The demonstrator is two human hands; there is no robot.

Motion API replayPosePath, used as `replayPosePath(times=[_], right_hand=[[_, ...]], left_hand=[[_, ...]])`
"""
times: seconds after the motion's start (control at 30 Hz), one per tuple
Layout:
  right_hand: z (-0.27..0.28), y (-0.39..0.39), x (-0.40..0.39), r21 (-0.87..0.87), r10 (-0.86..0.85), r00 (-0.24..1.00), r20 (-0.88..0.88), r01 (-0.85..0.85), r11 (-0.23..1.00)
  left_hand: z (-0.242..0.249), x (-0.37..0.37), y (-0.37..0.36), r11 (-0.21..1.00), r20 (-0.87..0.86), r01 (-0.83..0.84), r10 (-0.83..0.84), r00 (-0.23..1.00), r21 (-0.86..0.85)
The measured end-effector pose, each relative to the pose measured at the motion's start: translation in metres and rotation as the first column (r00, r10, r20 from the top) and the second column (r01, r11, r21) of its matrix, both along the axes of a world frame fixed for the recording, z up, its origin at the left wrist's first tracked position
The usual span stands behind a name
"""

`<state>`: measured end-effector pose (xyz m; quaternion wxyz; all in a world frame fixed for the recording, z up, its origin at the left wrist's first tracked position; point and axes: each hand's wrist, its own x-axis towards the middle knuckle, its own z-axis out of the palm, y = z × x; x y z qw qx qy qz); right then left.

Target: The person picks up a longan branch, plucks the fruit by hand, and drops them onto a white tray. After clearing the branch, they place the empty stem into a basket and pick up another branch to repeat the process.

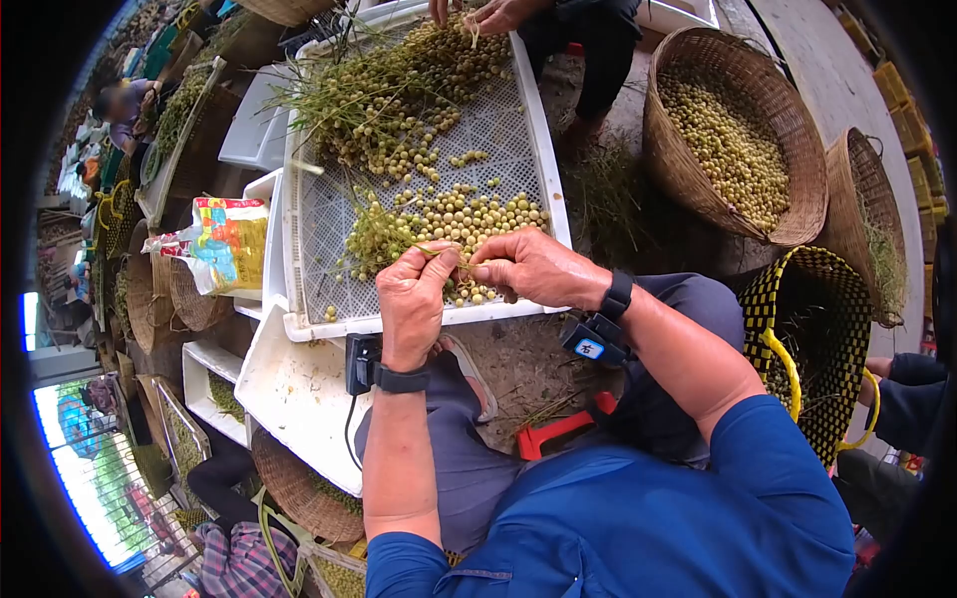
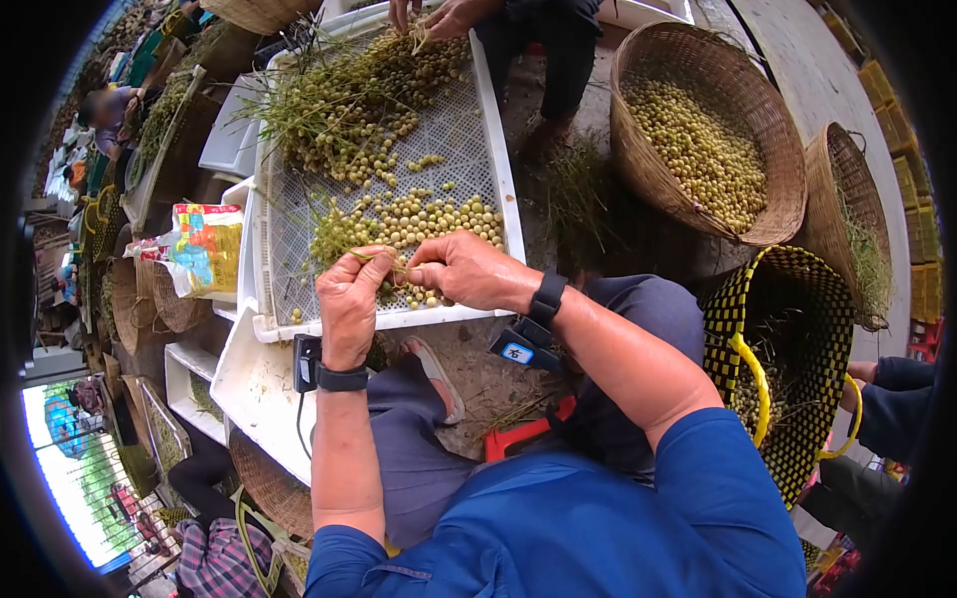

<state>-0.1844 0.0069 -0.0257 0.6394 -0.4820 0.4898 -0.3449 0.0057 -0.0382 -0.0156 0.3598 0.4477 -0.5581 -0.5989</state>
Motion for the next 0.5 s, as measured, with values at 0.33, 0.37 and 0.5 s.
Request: replayPosePath(times=[0.33,0.37,0.5], right_hand=[[0.010,0.012,0.007,0.201,-0.136,0.958,0.254,0.085,0.976],[0.007,0.015,0.008,0.200,-0.135,0.958,0.253,0.084,0.976],[0.003,0.016,0.006,0.365,-0.286,0.773,0.566,0.076,0.928]], left_hand=[[-0.003,-0.005,-0.003,0.981,-0.171,-0.176,0.187,0.967,0.080],[0.001,0.000,-0.007,0.969,-0.228,-0.202,0.230,0.946,0.140],[0.003,0.011,-0.018,0.934,-0.273,-0.219,0.297,0.915,0.282]])
